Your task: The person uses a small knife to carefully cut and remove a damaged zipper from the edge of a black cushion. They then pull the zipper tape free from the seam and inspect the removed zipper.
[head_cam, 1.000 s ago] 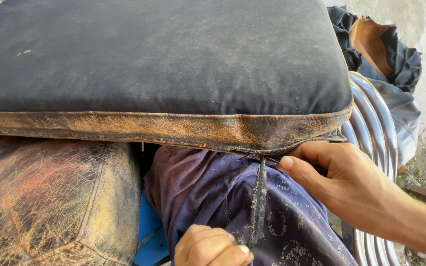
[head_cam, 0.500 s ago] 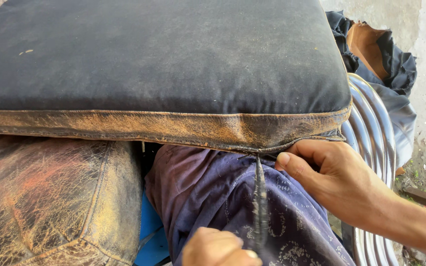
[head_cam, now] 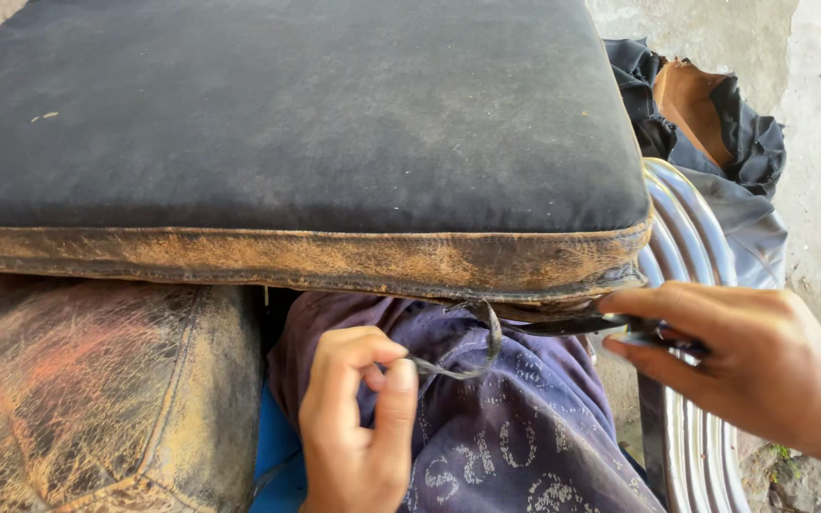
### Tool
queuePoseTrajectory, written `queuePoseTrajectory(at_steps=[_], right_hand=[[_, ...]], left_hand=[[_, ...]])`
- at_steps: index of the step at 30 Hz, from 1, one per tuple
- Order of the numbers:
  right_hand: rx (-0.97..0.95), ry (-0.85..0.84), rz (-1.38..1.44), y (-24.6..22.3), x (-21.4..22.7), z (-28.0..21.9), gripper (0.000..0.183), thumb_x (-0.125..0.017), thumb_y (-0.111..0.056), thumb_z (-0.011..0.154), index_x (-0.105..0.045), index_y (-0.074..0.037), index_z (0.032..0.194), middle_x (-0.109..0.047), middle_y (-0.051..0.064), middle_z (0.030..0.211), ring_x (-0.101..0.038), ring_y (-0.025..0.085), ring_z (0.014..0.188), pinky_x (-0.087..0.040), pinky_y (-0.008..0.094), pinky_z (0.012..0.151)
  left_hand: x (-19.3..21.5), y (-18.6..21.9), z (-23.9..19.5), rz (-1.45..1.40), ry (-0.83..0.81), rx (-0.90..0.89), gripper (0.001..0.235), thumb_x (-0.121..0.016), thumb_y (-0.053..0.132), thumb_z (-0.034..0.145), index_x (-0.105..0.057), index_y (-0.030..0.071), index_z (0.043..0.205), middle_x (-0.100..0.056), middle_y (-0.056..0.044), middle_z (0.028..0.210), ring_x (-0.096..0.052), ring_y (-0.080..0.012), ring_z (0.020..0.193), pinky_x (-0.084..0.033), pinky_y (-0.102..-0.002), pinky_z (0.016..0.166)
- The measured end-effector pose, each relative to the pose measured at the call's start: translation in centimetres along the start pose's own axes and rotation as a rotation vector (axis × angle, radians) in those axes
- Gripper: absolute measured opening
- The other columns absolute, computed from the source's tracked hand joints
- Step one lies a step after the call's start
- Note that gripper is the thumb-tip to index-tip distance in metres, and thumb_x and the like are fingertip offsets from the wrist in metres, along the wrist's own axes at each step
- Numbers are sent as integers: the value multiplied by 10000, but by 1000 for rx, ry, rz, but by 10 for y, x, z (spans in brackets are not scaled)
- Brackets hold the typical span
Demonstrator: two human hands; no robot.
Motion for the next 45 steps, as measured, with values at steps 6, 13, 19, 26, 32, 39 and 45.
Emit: queuePoseTrajectory(at_steps=[6,13,19,26,32,39,45], right_hand=[[290,168,-128,3,-22,-8,317,-815,-224,782,-763,-113,1074,-687,28,702,-673,182,617,-522,346,589],[182,-15,573,-48,-6,-6,241,-810,-186,832,-730,-97,1041,-728,5,758,-733,134,664,-535,267,567],[240,-43,533,-75,13,33,226,-800,-196,848,-733,-91,1035,-711,19,748,-686,149,688,-539,284,592],[199,16,383,-64,45,48,540,-733,-351,922,-622,-75,1374,-632,-9,758,-573,97,613,-469,263,529],[27,88,262,-39,52,39,468,-521,-384,1062,-619,-64,1389,-563,11,697,-514,81,574,-429,264,504],[6,7,370,-31,47,26,398,-493,-319,1079,-646,-73,1352,-671,48,829,-661,155,758,-503,320,631],[-29,-336,322,-40,4,28,351,-609,-355,985,-713,-86,1186,-768,73,925,-746,219,820,-566,348,666]], left_hand=[[-22,29,21,293,-196,-375,271,-733,150,943,-605,80,1170,-608,-127,1148,-636,-281,1047,-510,-395,905],[-35,34,51,489,-250,-602,636,-733,438,800,-555,55,1276,-574,-150,1118,-576,-326,1021,-454,-436,860],[-37,14,71,636,-223,-538,321,-687,89,758,-646,83,1076,-591,-54,975,-594,-263,925,-463,-404,783],[-32,8,76,494,-251,-651,242,-758,187,927,-632,63,1092,-602,-63,1011,-611,-266,940,-534,-393,831],[-26,1,72,464,-223,-721,278,-716,101,852,-705,121,1129,-615,-24,1028,-609,-230,924,-513,-382,812],[-15,-10,42,401,-192,-704,348,-730,128,830,-754,164,1175,-558,-14,954,-585,-215,863,-499,-364,763],[-18,-16,26,262,-264,-576,306,-709,103,876,-713,45,1176,-649,-67,941,-657,-247,860,-545,-375,740]])
Point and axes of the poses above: each hand's wrist, its own z-axis towards the middle knuckle, its own x-axis out of the back of the hand, y = z × x, the point moved 1 cm from there along z, towards the middle knuckle
